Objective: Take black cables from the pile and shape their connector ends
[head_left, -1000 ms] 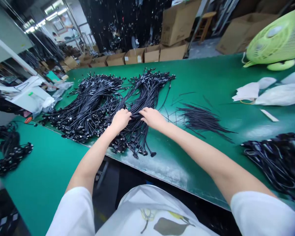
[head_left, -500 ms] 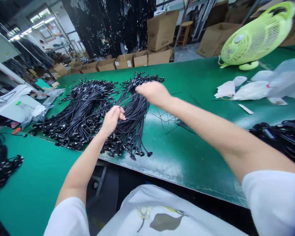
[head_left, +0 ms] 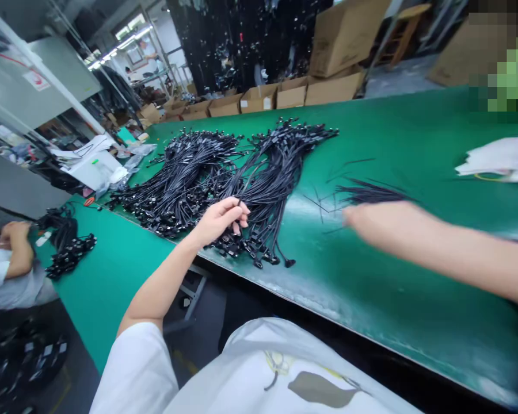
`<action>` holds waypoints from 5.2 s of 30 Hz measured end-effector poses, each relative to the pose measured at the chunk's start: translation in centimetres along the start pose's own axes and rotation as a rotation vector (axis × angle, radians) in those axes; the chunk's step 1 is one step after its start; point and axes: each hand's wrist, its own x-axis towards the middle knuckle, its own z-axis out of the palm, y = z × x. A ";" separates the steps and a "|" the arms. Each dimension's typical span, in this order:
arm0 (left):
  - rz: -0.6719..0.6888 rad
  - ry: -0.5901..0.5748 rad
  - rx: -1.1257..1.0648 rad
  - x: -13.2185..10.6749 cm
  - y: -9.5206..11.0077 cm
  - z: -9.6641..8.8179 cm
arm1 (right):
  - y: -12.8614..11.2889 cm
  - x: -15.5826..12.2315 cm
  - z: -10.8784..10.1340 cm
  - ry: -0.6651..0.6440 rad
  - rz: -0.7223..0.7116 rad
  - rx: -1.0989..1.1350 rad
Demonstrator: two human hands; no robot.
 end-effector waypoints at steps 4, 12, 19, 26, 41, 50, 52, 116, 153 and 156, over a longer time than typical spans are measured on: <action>0.085 -0.112 0.190 -0.7 0.9 6.6 | -9.1 -1.7 -1.3 -0.381 -0.129 -0.068; -0.261 -0.357 -0.233 -3.6 -1.2 5.8 | -2.7 -1.8 -3.9 -0.177 -0.082 0.074; -0.213 0.067 -0.494 -4.9 -0.3 1.9 | 1.4 -4.7 -1.2 0.099 0.070 0.331; -0.195 0.074 -0.223 -4.4 -3.0 3.2 | 0.2 -5.9 -0.2 0.260 0.050 0.145; -0.155 0.220 -0.774 -3.2 -0.2 5.6 | -2.0 -7.4 0.0 0.382 -0.174 -0.120; -0.193 0.223 -0.929 -1.7 -0.6 5.7 | -3.3 -8.6 0.5 0.299 -0.256 -0.223; -0.207 0.249 -0.862 -1.4 -0.9 6.3 | -4.0 -8.7 0.8 0.214 -0.272 -0.196; -0.238 -0.210 0.014 -5.5 -5.8 16.2 | -6.6 -10.1 2.4 -0.202 -0.139 0.217; -0.541 -0.128 -0.926 -2.4 -6.1 19.4 | -2.3 -11.0 6.2 -0.028 0.484 0.896; -0.463 -0.092 -0.809 -2.4 -6.5 19.4 | -5.7 -10.7 7.4 -0.022 0.490 1.122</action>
